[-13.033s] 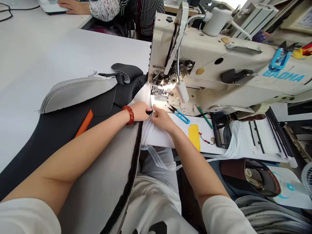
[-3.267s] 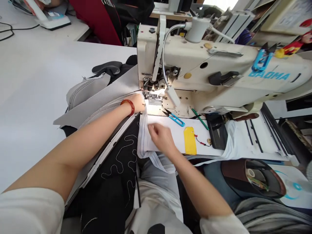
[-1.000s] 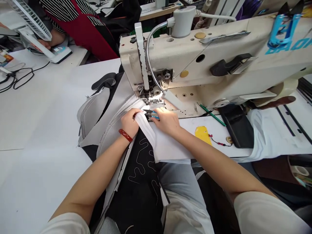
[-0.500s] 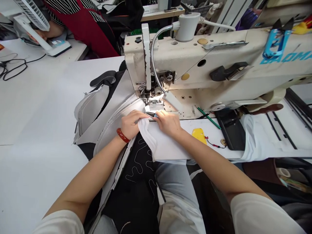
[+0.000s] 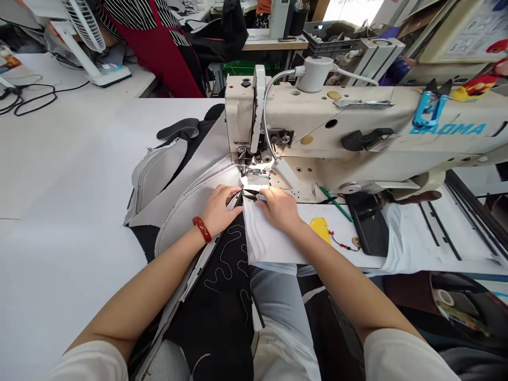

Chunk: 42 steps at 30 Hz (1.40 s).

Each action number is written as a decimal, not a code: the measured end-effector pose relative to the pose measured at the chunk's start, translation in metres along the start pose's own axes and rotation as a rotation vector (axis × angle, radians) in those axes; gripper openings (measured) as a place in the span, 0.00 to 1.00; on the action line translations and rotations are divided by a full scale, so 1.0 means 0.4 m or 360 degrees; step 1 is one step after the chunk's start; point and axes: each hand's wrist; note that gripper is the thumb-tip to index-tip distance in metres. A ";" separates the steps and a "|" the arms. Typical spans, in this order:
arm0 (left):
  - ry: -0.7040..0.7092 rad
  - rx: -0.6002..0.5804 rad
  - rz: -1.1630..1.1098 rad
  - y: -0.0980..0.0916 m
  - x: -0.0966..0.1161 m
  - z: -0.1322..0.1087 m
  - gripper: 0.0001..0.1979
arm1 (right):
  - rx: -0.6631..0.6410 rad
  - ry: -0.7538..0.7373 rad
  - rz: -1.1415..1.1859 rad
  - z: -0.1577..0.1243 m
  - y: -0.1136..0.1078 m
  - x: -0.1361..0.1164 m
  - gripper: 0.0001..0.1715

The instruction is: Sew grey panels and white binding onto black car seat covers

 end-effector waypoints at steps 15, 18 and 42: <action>-0.0230 0.0153 -0.0151 0.007 -0.012 0.011 0.23 | 0.0029 -0.0222 -0.0230 0.029 0.003 0.016 0.20; -0.0259 0.0158 -0.0174 0.004 -0.012 0.013 0.23 | 0.0024 -0.0169 -0.0178 0.039 0.008 0.000 0.22; -0.0158 -0.0710 0.0695 0.016 0.052 0.090 0.18 | -0.0138 0.0032 0.0083 0.079 -0.018 -0.084 0.26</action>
Point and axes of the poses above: each hand's wrist, its own z-axis towards the middle knuckle, its own y-axis out of the palm, x = y × z, and after that the axes turned 12 degrees about y, right-handed
